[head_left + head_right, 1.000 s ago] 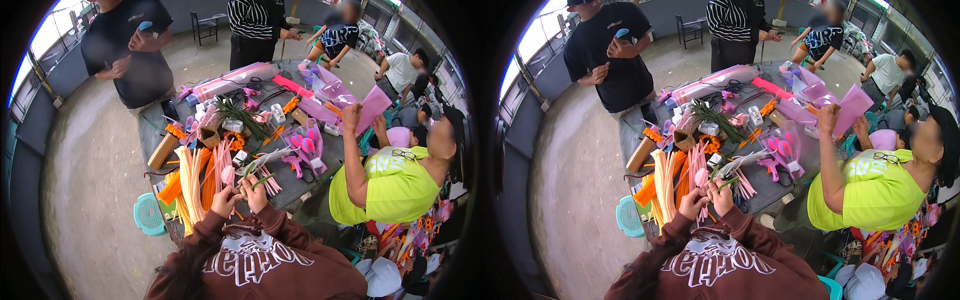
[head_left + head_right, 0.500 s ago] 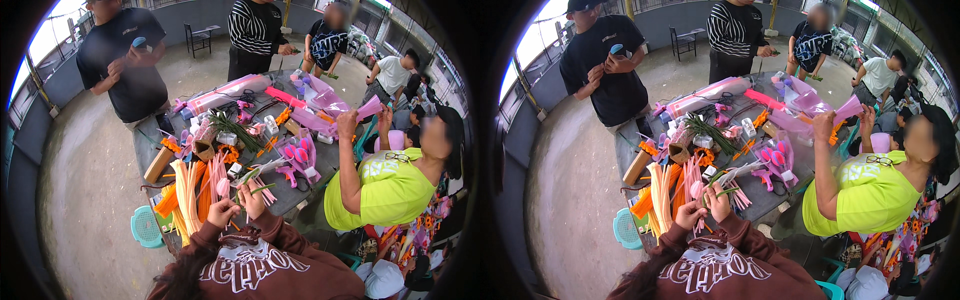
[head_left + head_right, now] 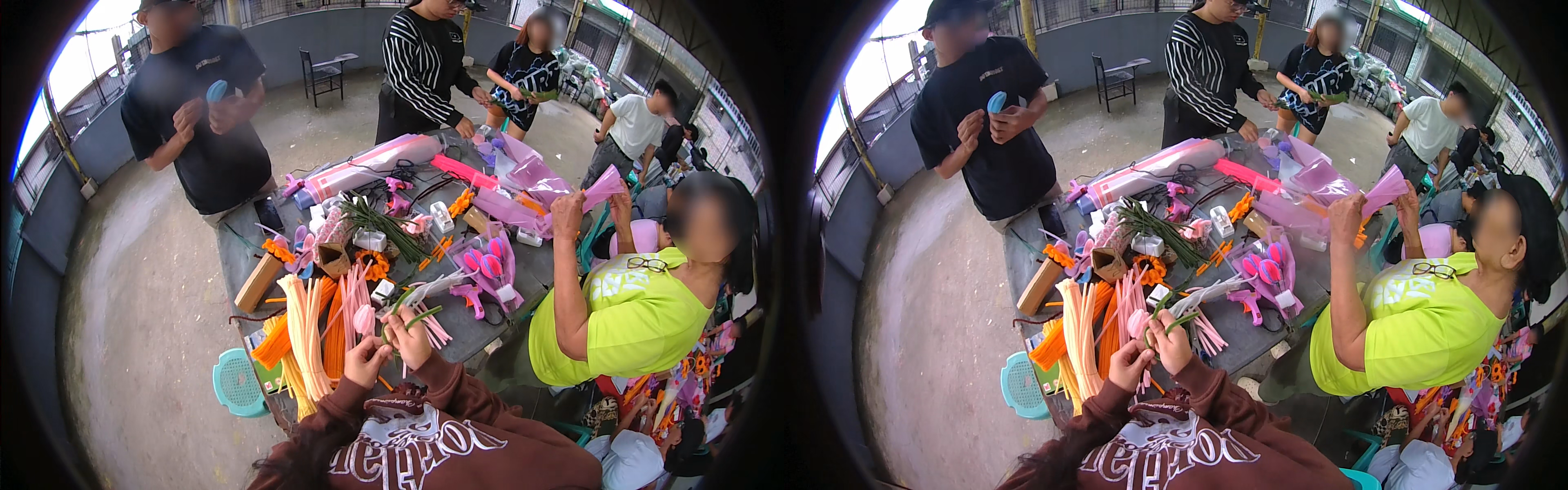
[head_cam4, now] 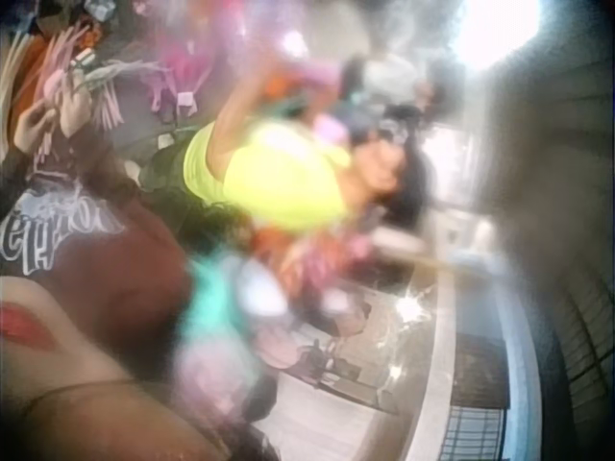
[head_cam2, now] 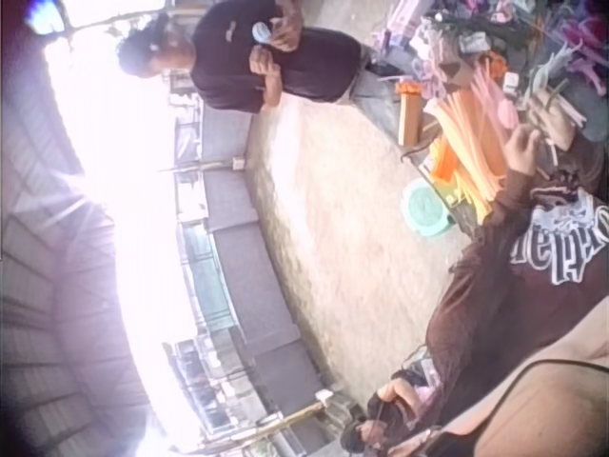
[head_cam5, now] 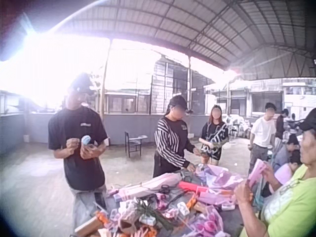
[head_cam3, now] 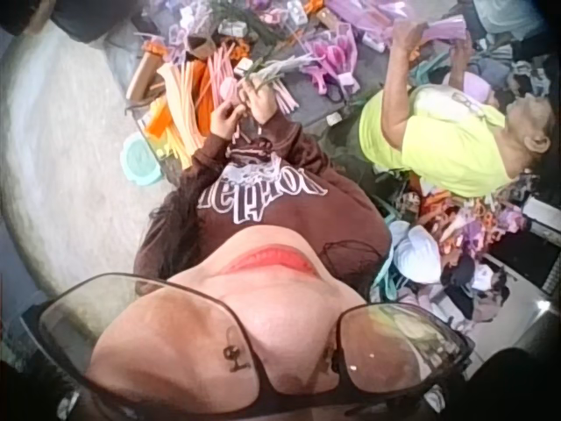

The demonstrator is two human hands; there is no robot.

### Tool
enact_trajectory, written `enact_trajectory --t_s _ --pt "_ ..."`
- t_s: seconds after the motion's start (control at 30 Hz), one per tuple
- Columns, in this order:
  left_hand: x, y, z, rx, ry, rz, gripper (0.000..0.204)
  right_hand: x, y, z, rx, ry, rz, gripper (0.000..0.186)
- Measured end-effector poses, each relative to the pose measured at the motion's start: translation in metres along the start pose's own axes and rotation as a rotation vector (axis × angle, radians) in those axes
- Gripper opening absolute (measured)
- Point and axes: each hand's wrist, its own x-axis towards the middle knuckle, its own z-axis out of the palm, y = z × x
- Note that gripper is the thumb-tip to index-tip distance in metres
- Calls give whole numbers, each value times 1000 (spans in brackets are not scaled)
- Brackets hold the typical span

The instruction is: The person assembles a balloon flower by attaching pink balloon petals to a green stem, then uses scissors to cut and trim the green floral material to secure the pieces together.

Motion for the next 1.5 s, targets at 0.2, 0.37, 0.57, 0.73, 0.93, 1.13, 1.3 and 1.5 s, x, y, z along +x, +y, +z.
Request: enact_trajectory --t_s 0.2,0.37,0.57,0.73,0.93,1.13,1.3,1.5 --pt "6 3 -5 69 -126 -17 11 -4 11 -5 10 108 -46 17" --pt "1 6 -1 108 -150 -30 13 -8 3 -7 84 99 33 17" --pt "-4 14 7 336 -112 20 18 -2 6 -8 54 176 36 24" --pt "-3 15 9 433 -55 88 25 6 8 -8 92 167 74 26" --pt "-7 26 7 394 -16 100 18 7 -6 2 196 70 104 20" --pt "-7 33 9 438 -26 148 13 17 5 -7 140 59 1 23" --pt "-7 35 9 464 -29 204 10 20 -11 7 330 22 45 23" --pt "-9 37 6 485 -114 198 10 25 -25 2 518 -55 169 28"
